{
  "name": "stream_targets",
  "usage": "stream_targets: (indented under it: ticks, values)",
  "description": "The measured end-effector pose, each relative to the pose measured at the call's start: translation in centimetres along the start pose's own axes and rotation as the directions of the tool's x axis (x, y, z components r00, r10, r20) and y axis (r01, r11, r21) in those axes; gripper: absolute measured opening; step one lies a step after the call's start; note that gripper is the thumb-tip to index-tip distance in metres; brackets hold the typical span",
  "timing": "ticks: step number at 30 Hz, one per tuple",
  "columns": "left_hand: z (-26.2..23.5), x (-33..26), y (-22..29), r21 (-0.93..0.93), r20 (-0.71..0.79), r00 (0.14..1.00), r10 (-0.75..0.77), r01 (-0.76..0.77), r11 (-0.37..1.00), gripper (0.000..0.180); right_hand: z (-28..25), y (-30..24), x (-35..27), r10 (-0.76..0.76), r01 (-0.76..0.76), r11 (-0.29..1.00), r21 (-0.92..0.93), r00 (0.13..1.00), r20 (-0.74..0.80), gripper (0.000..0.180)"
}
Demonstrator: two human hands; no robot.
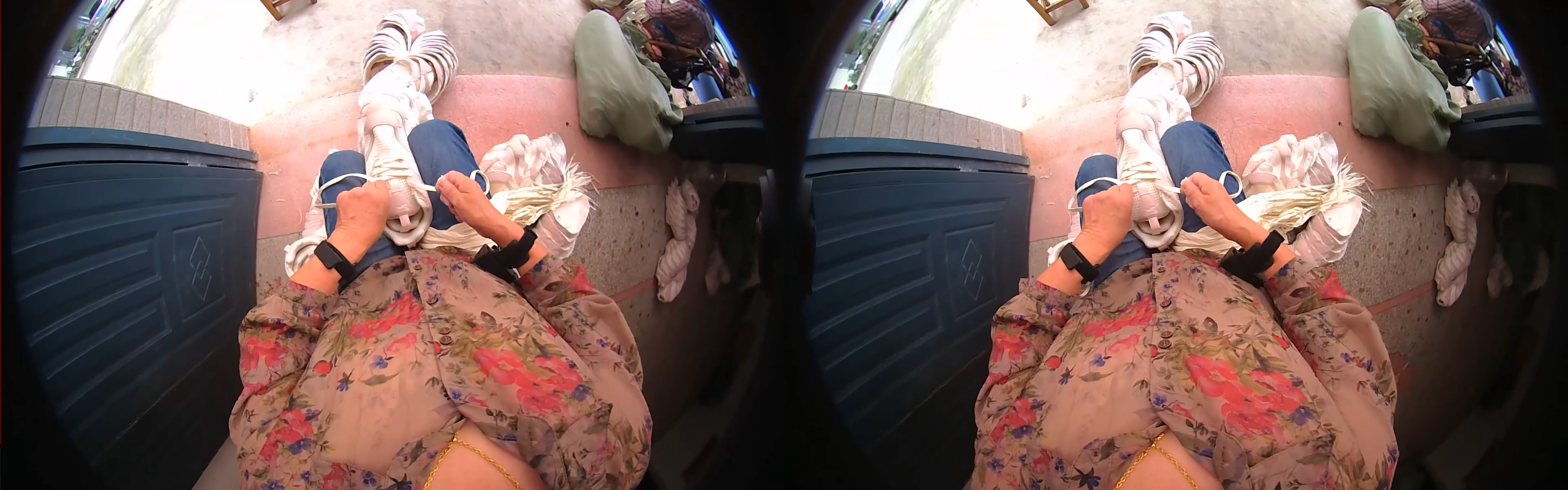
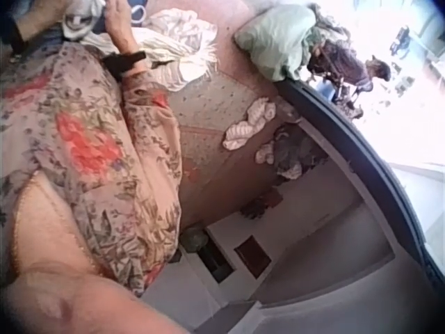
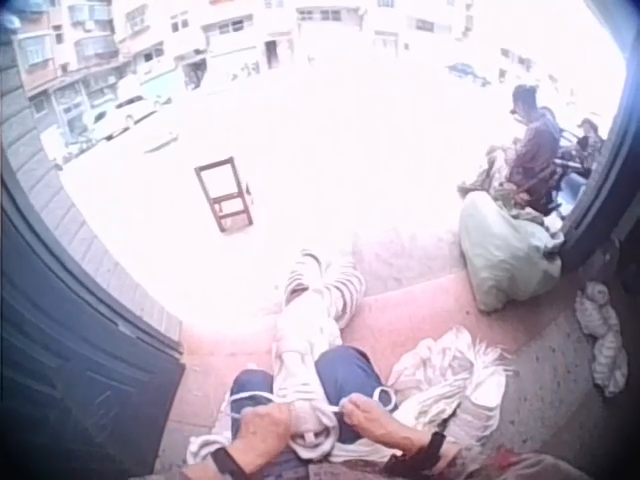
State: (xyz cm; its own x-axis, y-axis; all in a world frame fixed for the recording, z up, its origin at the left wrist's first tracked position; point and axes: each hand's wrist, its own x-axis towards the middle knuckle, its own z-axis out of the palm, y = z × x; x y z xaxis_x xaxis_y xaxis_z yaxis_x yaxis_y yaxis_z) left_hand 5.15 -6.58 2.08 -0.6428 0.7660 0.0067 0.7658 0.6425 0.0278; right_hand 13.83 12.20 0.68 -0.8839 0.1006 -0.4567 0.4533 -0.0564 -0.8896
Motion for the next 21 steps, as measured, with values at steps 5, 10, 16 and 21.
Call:
stream_targets:
  ticks: [5, 10, 16, 21]
  values:
    - [0.6, 0.3, -0.3, -0.182, 0.016, 0.997, -0.076, 0.078, 0.980, 0.007, 0.4, -0.1, 0.1, 0.029, -0.029, 0.997, 0.077, 1.000, 0.007, 0.021]
    - [2.9, 0.7, -1.4, -0.796, 0.155, 0.969, -0.191, 0.237, 0.556, 0.018, 2.1, 0.0, 1.7, -0.261, 0.252, 0.958, -0.134, 0.964, -0.049, 0.019]
    - [1.5, 0.6, 0.3, -0.534, -0.031, 0.982, -0.184, 0.140, 0.834, 0.010, 3.7, 0.1, 2.9, -0.541, 0.474, 0.756, -0.451, 0.841, -0.022, 0.021]
    - [0.5, 0.7, 0.8, -0.335, -0.174, 0.984, -0.049, -0.012, 0.942, 0.019, 3.3, 0.0, 2.6, -0.605, 0.485, 0.607, -0.629, 0.796, 0.030, 0.022]
